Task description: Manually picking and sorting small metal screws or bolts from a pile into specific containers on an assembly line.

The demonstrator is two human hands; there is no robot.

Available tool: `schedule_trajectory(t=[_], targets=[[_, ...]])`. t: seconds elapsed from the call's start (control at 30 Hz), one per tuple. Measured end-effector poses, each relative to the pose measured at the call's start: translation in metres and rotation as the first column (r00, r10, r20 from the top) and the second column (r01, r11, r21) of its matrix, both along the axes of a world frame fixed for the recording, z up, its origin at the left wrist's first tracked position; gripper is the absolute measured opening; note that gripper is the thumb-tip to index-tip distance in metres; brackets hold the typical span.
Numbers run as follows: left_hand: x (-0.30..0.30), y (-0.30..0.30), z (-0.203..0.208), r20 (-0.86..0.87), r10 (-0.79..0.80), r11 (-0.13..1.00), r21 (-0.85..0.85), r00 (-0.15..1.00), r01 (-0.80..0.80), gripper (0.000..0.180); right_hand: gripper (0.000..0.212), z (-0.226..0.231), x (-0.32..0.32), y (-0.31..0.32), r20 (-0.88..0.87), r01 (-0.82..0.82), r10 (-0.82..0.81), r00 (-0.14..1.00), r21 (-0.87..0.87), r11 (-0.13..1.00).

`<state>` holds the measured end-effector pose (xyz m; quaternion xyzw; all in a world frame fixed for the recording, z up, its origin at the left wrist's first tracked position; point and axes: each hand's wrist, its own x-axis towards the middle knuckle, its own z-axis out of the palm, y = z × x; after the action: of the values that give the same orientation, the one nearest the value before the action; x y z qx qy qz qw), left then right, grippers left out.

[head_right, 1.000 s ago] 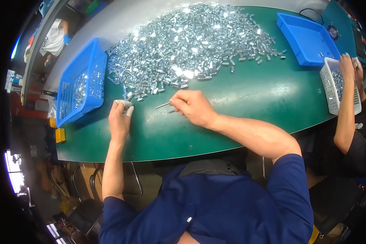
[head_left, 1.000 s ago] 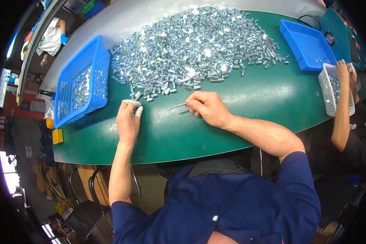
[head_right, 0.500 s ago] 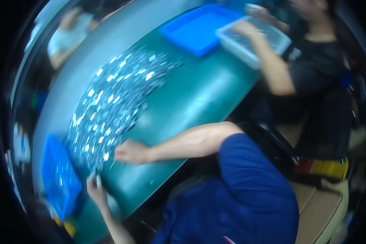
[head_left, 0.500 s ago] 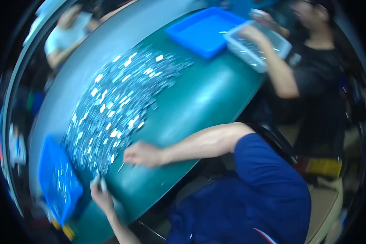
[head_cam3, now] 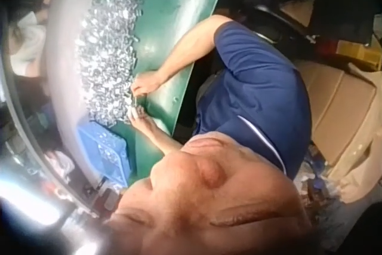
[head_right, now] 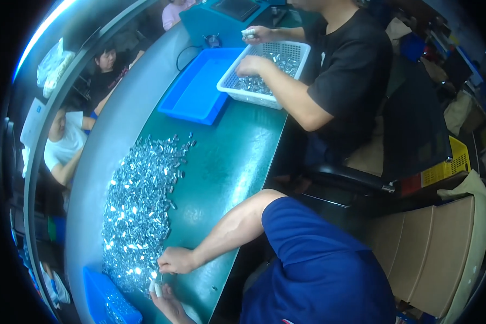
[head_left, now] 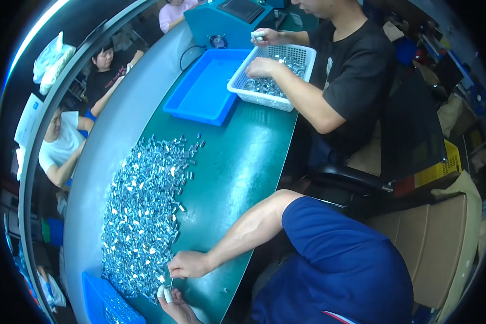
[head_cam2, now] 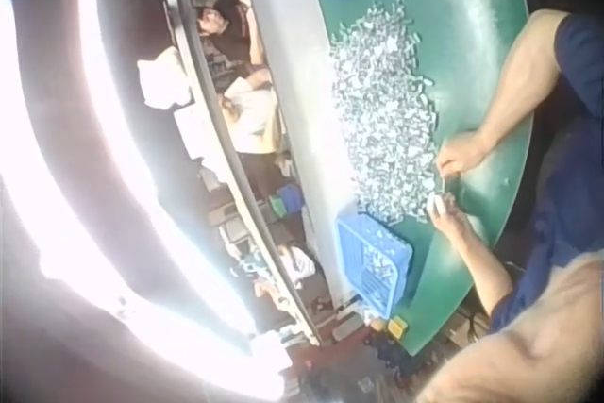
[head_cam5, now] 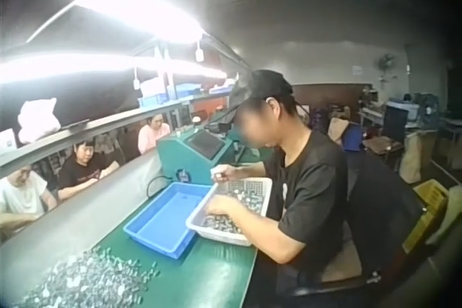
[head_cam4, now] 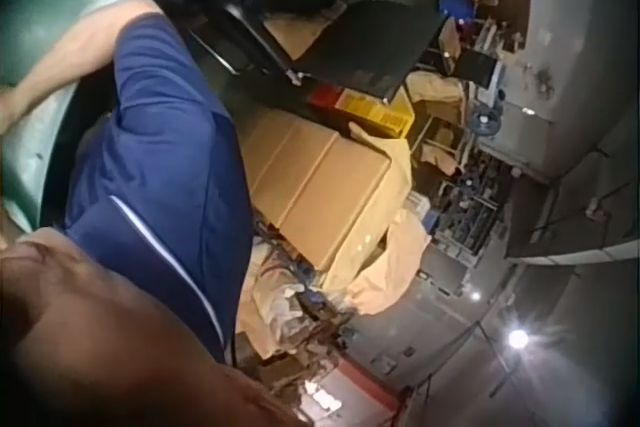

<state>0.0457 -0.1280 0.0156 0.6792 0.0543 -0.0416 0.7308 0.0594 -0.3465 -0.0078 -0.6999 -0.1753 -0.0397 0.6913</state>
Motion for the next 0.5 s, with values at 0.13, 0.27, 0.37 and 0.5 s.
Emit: schedule_trajectory(t=[0.13,0.27,0.37,0.5], targets=[[0.006,0.040,-0.043,0.259,-0.217,0.875,0.478,0.941,0.070,0.035,0.024,0.000,0.003,0.003,0.036,0.031,-0.031,0.999,-0.010,0.999],[-0.013,-0.014,0.004,-0.084,0.028,0.995,-0.097,0.996,-0.036,0.027,0.025,-0.002,0.003,0.000,0.034,0.052,-0.053,0.998,0.010,0.999],[-0.014,-0.018,0.005,-0.025,0.050,0.999,0.012,0.998,-0.050,0.023,0.026,0.000,0.002,0.001,0.026,0.079,-0.080,0.996,0.049,0.996],[-0.017,-0.017,0.009,0.118,-0.051,0.970,0.243,0.992,0.021,0.023,0.035,0.002,0.002,0.000,0.044,0.013,-0.012,0.999,-0.032,0.999]])
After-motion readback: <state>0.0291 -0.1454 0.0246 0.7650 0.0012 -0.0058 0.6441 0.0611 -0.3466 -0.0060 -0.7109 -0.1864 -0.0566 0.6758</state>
